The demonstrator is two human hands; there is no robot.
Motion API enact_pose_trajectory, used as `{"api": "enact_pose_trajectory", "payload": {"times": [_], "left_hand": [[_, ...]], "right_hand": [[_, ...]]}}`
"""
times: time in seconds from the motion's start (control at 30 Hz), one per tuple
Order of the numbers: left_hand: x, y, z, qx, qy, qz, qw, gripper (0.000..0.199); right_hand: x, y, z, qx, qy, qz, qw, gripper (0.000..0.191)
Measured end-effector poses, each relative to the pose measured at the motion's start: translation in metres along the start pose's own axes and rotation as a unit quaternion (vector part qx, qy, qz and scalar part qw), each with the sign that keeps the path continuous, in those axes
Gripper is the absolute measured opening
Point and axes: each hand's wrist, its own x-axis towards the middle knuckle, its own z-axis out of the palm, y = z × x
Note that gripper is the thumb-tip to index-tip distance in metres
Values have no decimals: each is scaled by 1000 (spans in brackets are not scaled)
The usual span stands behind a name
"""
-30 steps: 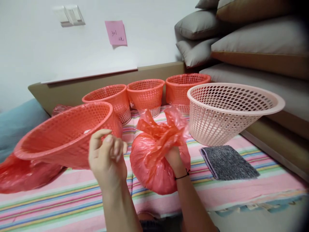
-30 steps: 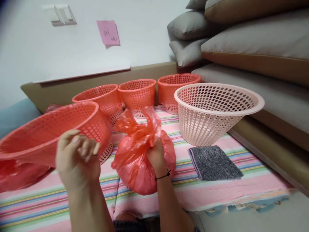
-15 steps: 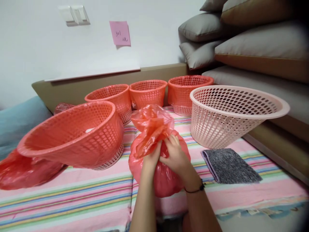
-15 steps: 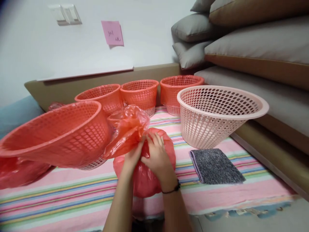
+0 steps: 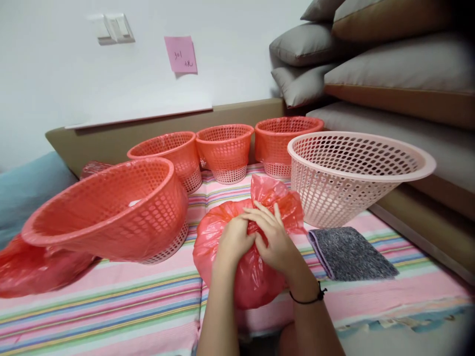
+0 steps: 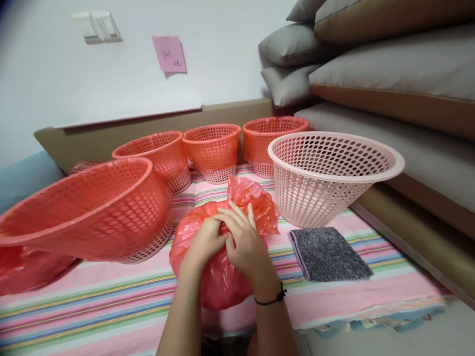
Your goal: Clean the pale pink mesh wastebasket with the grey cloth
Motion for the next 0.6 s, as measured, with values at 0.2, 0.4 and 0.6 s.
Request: {"api": "enact_pose_trajectory", "payload": {"times": [0.2, 0.4, 0.6], "left_hand": [[-8, 4, -29, -6, -39, 62, 997, 29], [-7, 4, -24, -48, 18, 105, 993, 37], [-4, -3, -4, -31, 132, 121, 983, 50]], "right_hand": [[-3, 6, -15, -96, 34, 50, 993, 50], [-4, -13, -33, 67, -8, 187, 980, 21], [0, -11, -11, 537, 35, 322, 779, 26]]}}
